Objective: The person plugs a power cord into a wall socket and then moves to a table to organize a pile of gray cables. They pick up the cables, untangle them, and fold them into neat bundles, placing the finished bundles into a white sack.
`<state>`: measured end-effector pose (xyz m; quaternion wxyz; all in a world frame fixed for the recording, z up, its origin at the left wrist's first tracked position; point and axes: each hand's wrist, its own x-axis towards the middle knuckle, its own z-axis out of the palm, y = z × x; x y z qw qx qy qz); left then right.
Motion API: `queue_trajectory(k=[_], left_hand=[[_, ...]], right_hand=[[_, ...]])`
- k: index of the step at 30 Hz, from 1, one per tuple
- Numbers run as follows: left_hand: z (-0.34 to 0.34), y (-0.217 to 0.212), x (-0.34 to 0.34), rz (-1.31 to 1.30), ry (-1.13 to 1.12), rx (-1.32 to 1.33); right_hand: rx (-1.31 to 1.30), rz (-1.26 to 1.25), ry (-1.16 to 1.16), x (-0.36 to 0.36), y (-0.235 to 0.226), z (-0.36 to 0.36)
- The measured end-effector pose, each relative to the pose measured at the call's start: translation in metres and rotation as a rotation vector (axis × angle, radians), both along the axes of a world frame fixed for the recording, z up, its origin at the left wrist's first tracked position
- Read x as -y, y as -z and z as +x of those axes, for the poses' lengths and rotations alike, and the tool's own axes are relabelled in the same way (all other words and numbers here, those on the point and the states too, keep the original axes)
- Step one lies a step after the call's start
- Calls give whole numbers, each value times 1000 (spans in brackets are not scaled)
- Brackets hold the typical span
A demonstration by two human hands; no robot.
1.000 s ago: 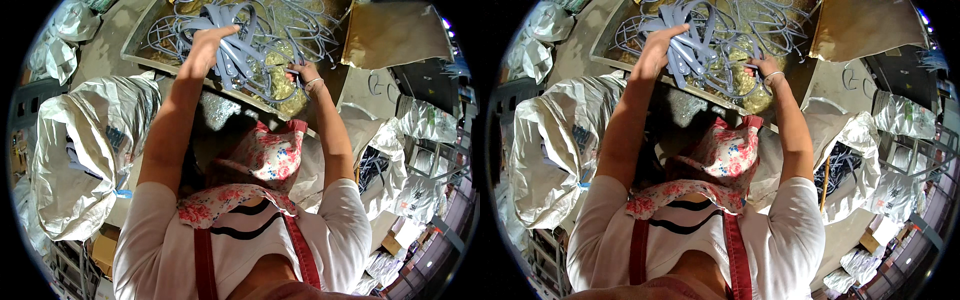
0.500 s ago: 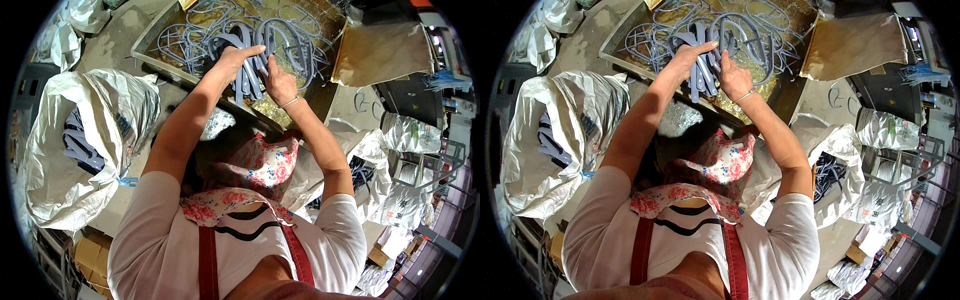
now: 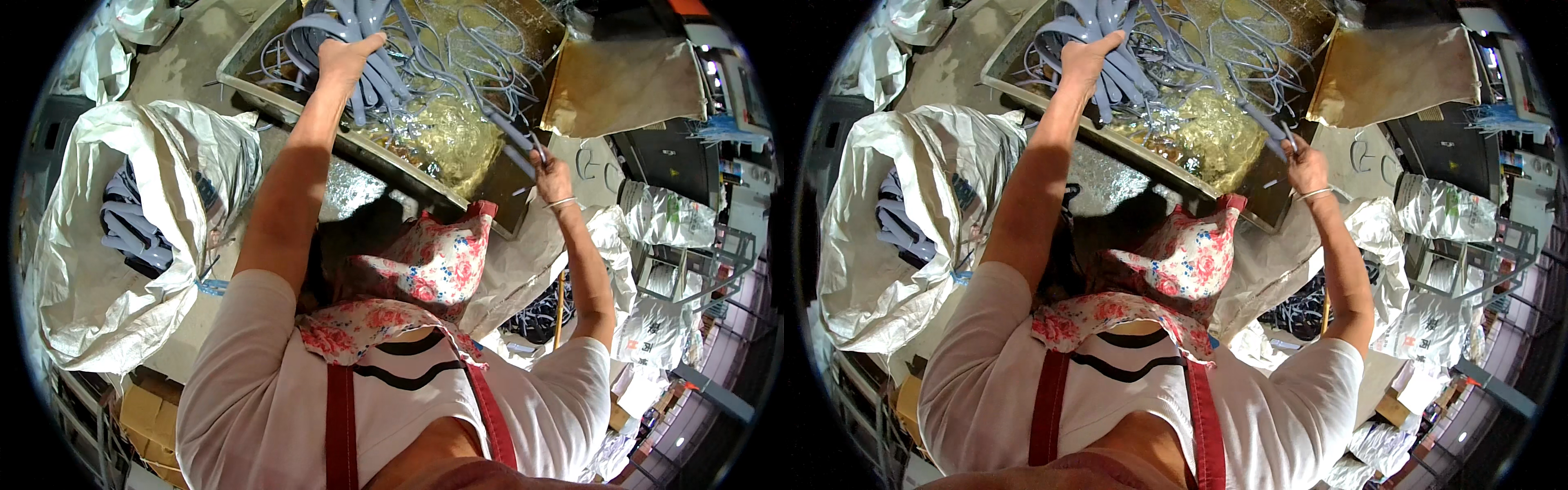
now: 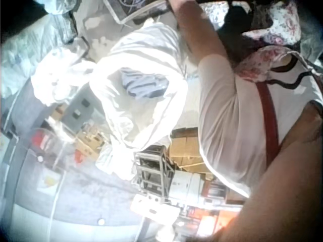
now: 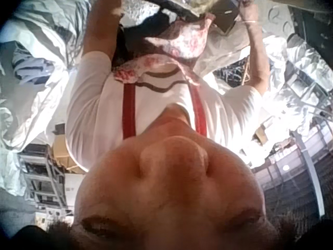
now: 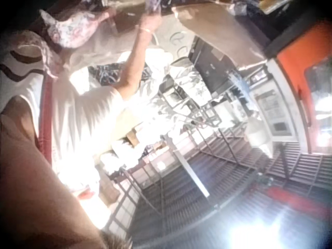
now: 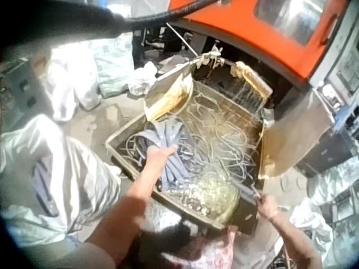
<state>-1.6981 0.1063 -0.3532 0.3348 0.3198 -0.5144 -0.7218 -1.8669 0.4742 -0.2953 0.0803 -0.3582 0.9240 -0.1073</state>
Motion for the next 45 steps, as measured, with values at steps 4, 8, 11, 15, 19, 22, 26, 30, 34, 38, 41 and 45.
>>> queue_trajectory(k=[4, 8, 11, 15, 19, 22, 26, 30, 34, 38, 41, 45], left_hand=[[13, -41, -21, -424, 218, 224], [-2, -27, -29, -454, 478, 218], [-3, -36, -43, -475, 514, 23], [-1, -47, -49, -33, 580, -124], [1, -32, -22, 179, 464, -128], [6, -26, -11, 298, 400, -211], [7, -24, -7, 370, 381, -276], [14, -20, 10, 463, 372, -315], [7, -5, 18, 524, 261, -371], [7, 7, 30, 570, 225, -415], [0, 5, 24, 592, 212, -425], [-1, -5, 12, 519, 93, -470]], right_hand=[[-158, 166, -262, 65, -68, 8], [-78, 126, -590, 149, -102, 15], [-225, 37, -662, 185, -97, 18], [-516, -325, -685, 193, -87, 2], [-409, -464, -75, 164, -55, 3], [81, -28, 203, 144, -19, 17], [173, 118, 197, 151, 27, 53], [447, 6, -10, 146, 52, 20], [-596, 117, -760, 131, 18, 31], [-320, -265, -634, 142, -11, 67], [-202, -317, -652, 170, 7, 93], [-216, 107, -499, 187, 23, 91]])
